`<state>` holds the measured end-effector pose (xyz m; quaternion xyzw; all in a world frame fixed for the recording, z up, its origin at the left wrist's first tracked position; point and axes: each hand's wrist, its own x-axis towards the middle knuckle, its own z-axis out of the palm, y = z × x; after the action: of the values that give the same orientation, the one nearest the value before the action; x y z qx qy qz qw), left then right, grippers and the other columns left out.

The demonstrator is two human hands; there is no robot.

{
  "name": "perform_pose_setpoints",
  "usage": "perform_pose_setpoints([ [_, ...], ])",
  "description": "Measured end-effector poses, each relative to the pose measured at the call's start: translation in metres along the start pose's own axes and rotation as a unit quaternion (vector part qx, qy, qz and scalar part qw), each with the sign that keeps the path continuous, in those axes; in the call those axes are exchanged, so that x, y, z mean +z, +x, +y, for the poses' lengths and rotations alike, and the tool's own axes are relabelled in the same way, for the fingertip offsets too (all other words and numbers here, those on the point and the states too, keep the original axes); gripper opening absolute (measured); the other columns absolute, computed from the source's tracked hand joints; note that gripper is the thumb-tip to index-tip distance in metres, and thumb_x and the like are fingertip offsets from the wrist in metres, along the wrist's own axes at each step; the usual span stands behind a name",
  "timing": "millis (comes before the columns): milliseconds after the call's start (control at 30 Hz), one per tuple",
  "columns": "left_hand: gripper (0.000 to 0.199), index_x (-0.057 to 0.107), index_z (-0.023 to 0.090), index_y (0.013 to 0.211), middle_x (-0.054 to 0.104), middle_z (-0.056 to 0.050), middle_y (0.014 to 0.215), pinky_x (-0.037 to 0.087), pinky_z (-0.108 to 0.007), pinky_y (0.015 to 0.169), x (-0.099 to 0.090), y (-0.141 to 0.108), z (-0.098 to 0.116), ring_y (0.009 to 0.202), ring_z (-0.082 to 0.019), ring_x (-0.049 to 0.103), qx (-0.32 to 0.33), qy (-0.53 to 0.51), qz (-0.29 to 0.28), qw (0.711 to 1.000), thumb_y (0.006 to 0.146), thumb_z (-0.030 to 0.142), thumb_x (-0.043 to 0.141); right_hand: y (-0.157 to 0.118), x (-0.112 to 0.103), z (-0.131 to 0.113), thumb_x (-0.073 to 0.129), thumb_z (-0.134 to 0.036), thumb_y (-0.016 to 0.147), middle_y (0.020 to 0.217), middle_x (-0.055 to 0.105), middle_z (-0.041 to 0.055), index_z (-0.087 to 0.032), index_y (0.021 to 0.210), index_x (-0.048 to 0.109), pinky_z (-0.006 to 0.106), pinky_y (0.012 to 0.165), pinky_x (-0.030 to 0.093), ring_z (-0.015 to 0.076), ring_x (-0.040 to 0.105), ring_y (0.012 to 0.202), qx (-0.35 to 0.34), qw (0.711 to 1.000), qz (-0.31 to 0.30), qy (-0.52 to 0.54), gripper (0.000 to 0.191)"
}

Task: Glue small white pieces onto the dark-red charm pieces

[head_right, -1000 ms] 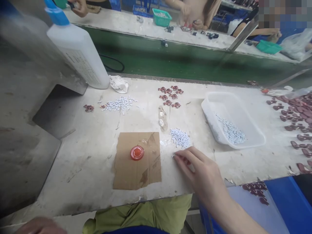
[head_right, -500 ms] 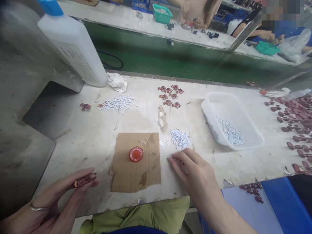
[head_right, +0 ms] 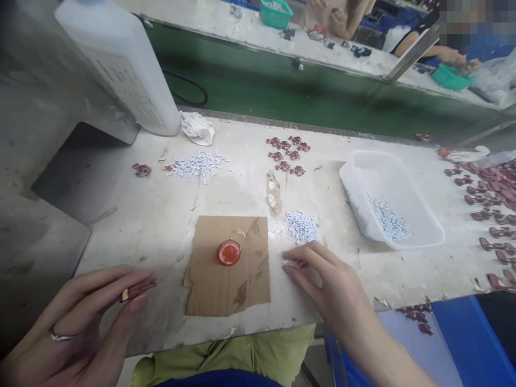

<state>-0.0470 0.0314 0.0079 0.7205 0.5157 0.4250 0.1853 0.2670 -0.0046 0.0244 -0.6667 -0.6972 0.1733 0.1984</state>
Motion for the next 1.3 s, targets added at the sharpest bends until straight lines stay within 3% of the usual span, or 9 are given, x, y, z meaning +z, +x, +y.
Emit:
perform_pose_setpoints([
  [133, 0.037, 0.068, 0.026, 0.13, 0.067, 0.002, 0.11, 0.051, -0.011, 0.093, 0.0, 0.004, 0.003, 0.095, -0.003, 0.068, 0.029, 0.002, -0.034, 0.999, 0.099, 0.01, 0.058, 0.005, -0.001, 0.001, 0.058, -0.028, 0.104, 0.094, 0.07, 0.0045, -0.024, 0.094, 0.068, 0.03, 0.065, 0.056, 0.0181, 0.069, 0.078, -0.006, 0.999, -0.043, 0.018, 0.015],
  [300, 0.035, 0.065, 0.031, 0.134, 0.072, 0.005, 0.11, 0.054, -0.004, 0.084, 0.004, 0.002, 0.003, 0.091, -0.003, 0.072, 0.018, -0.007, -0.111, 0.994, 0.1, 0.022, 0.06, 0.007, -0.006, -0.011, 0.056, -0.014, 0.102, 0.098, 0.073, 0.0059, -0.022, 0.103, 0.066, 0.031, 0.07, 0.057, 0.0184, 0.072, 0.084, -0.099, 0.995, 0.012, -0.021, 0.012],
  [433, 0.019, 0.069, 0.031, 0.116, 0.075, 0.009, 0.107, 0.055, -0.003, 0.087, 0.006, 0.0, 0.007, 0.09, -0.003, 0.074, -0.001, -0.041, -0.095, 0.995, 0.098, 0.025, 0.066, 0.021, -0.009, -0.03, 0.061, -0.011, 0.099, 0.091, 0.077, 0.002, -0.022, 0.099, 0.069, 0.026, 0.067, 0.059, 0.0152, 0.074, 0.077, -0.117, 0.993, 0.008, 0.029, 0.014],
  [633, 0.03, 0.068, 0.027, 0.125, 0.071, 0.004, 0.107, 0.055, -0.004, 0.09, 0.007, 0.001, 0.009, 0.093, -0.002, 0.072, 0.027, -0.056, -0.124, 0.99, 0.098, 0.015, 0.064, 0.042, -0.004, -0.049, 0.063, -0.009, 0.098, 0.093, 0.078, 0.0008, -0.022, 0.101, 0.073, 0.022, 0.069, 0.059, 0.0123, 0.073, 0.079, -0.125, 0.986, -0.028, 0.108, 0.017],
  [833, 0.03, 0.069, 0.031, 0.122, 0.073, 0.01, 0.113, 0.053, -0.004, 0.098, 0.007, -0.002, 0.01, 0.095, -0.002, 0.072, -0.007, -0.08, -0.104, 0.991, 0.096, 0.016, 0.067, 0.048, 0.003, -0.051, 0.062, -0.011, 0.101, 0.102, 0.076, 0.0029, -0.021, 0.106, 0.073, 0.024, 0.075, 0.057, 0.0131, 0.072, 0.087, -0.153, 0.984, -0.023, 0.083, 0.017],
  [1067, 0.026, 0.069, 0.029, 0.118, 0.075, 0.007, 0.105, 0.058, -0.009, 0.089, 0.01, 0.0, 0.011, 0.091, -0.005, 0.073, 0.01, -0.071, -0.109, 0.991, 0.096, 0.015, 0.066, 0.049, 0.006, -0.051, 0.057, -0.011, 0.103, 0.108, 0.076, 0.0062, -0.022, 0.11, 0.073, 0.029, 0.079, 0.059, 0.0175, 0.073, 0.095, -0.166, 0.982, -0.04, 0.08, 0.021],
  [1300, 0.028, 0.068, 0.028, 0.118, 0.075, 0.006, 0.106, 0.059, -0.008, 0.087, 0.011, -0.001, 0.011, 0.09, -0.004, 0.074, 0.013, -0.078, -0.128, 0.989, 0.096, 0.013, 0.066, 0.049, 0.006, -0.051, 0.058, -0.011, 0.102, 0.103, 0.076, 0.0056, -0.021, 0.107, 0.074, 0.027, 0.076, 0.06, 0.0165, 0.073, 0.09, -0.156, 0.984, -0.02, 0.08, 0.019],
])
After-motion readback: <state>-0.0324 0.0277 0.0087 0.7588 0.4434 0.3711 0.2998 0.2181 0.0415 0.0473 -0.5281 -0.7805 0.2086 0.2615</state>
